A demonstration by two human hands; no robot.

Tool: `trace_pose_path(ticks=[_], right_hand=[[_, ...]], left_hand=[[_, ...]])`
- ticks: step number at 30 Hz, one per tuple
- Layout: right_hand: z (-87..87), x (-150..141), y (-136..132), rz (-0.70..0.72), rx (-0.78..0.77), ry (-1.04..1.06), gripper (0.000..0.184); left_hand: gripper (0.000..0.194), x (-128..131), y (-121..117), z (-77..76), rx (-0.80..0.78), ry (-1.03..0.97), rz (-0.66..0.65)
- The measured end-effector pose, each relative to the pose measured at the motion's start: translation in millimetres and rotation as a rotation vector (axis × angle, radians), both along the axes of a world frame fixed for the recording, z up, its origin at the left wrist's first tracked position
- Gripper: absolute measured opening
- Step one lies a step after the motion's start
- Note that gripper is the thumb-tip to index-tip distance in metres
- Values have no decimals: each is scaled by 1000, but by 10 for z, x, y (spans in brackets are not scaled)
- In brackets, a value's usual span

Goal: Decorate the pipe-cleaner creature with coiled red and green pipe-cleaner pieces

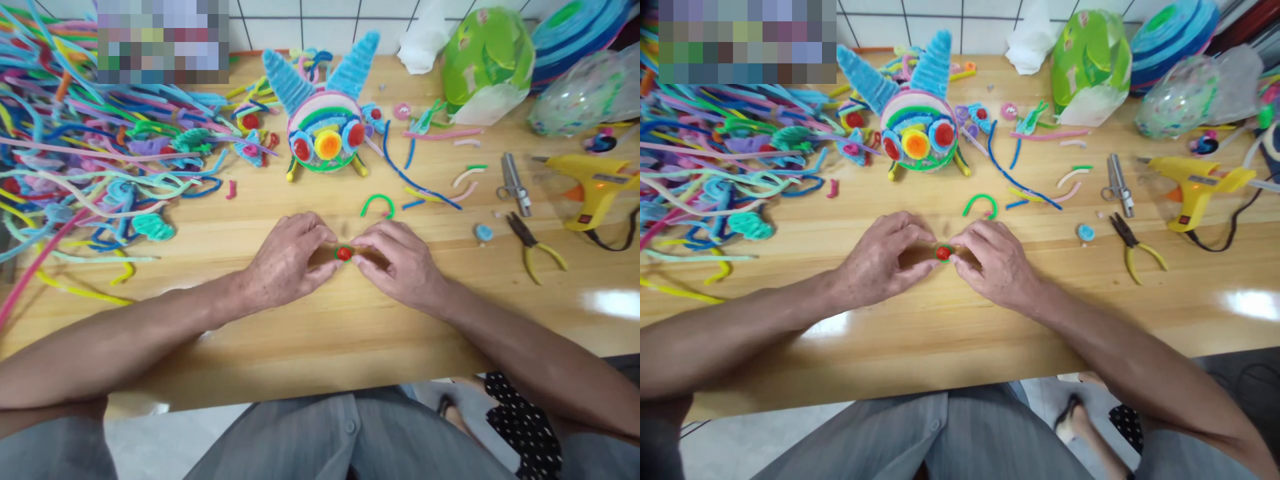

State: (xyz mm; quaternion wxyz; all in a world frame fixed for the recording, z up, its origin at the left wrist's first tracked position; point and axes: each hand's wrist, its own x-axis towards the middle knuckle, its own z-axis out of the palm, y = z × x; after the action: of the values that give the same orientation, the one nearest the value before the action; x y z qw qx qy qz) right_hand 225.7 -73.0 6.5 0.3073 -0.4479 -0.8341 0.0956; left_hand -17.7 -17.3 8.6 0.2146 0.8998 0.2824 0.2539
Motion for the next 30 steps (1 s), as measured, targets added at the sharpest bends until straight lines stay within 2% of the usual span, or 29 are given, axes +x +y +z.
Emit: trace_pose_path(ticks=[12,30], right_hand=[[-30,-33,5,-15,-6,3,8],[-27,-38,-10,-40,-51,-41,17]], left_hand=[[12,39,20,-23,-5,-4,-46],[16,59,23,-27,-15,43,-28]])
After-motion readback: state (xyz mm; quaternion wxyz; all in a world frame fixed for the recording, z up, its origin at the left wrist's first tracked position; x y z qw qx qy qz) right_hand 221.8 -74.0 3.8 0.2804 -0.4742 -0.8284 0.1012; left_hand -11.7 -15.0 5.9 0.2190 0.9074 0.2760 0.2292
